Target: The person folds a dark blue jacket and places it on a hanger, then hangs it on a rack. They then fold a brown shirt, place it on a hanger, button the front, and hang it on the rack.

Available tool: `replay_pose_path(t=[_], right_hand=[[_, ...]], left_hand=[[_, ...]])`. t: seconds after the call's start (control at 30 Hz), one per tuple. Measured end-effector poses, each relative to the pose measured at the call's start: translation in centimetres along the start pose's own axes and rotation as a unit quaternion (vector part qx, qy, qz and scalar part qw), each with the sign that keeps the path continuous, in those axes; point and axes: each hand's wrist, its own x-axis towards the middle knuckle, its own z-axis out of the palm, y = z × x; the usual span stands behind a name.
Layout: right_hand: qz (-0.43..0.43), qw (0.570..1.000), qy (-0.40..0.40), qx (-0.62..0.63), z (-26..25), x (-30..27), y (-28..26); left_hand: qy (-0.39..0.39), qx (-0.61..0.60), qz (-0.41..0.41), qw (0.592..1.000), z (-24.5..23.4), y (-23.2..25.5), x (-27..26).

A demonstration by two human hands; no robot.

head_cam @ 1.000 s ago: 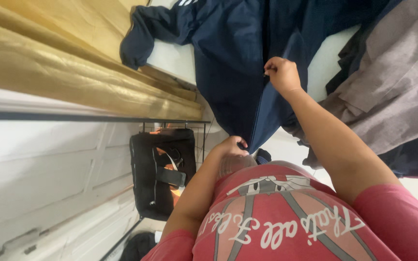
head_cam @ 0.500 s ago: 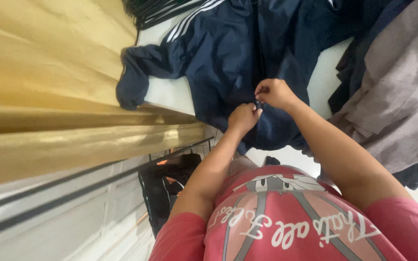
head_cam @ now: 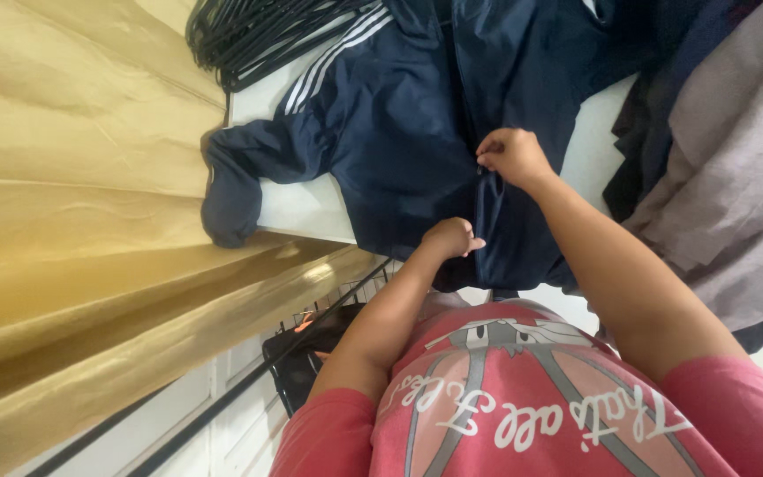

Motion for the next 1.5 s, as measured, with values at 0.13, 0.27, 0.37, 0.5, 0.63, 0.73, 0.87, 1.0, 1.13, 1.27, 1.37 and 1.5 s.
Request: replay_pose_path(t=[0.13,0.27,0.37,0.5,0.63,0.73,0.87,1.0,1.13,1.27,1.37,1.5], right_hand=[[-0.018,1.000,0.009,0.010,-0.6,2.0,0.0],[-0.015,1.000,0.011,0.025,-1.2,3.6,-0.9],[-0.013,1.000,0.016,0.006,-1.8,4.7,-2.1],[-0.023,0.999,0.028,0.032,-2.7,6.1,-3.8],[-0.029,0.998,0.036,0.036,-3.3,8.3,-4.6],[-0.056,0.996,0.048,0.040,-3.5,10.3,-4.8],[-0.059,0.996,0.046,0.041,-3.8,12.0,-5.3],[0.016,0.997,0.012,0.072,-4.0,13.5,-5.3],[0.005,0.994,-0.048,0.094,-3.4,14.8,-3.7],[0.024,0.990,-0.107,0.084,-3.1,15.5,-2.8],[-0.030,0.993,-0.105,-0.048,-2.7,15.5,-3.1],[-0.093,0.991,-0.028,-0.091,-2.4,15.7,-3.7]], left_hand=[[-0.017,-0.017,0.001,1.000,0.9,-0.9,0.8],[-0.011,-0.022,0.018,1.000,0.8,-1.5,0.8],[-0.011,-0.018,0.031,0.999,0.5,-1.4,0.4],[-0.021,0.005,0.040,0.999,0.0,-1.2,-0.3],[-0.028,-0.006,0.038,0.999,0.1,-1.5,-0.4],[-0.047,0.007,0.039,0.998,0.3,-1.7,0.4],[-0.048,0.046,0.074,0.995,-1.2,-1.2,0.5],[0.145,0.083,0.142,0.976,-6.0,1.1,-1.2],[0.406,0.161,0.335,0.835,-11.2,1.7,-0.4],[0.386,0.259,0.405,0.788,-14.3,0.9,3.1],[0.315,0.311,0.318,0.838,-14.2,-0.2,4.7],[0.217,0.268,0.294,0.892,-13.8,-0.3,6.9]])
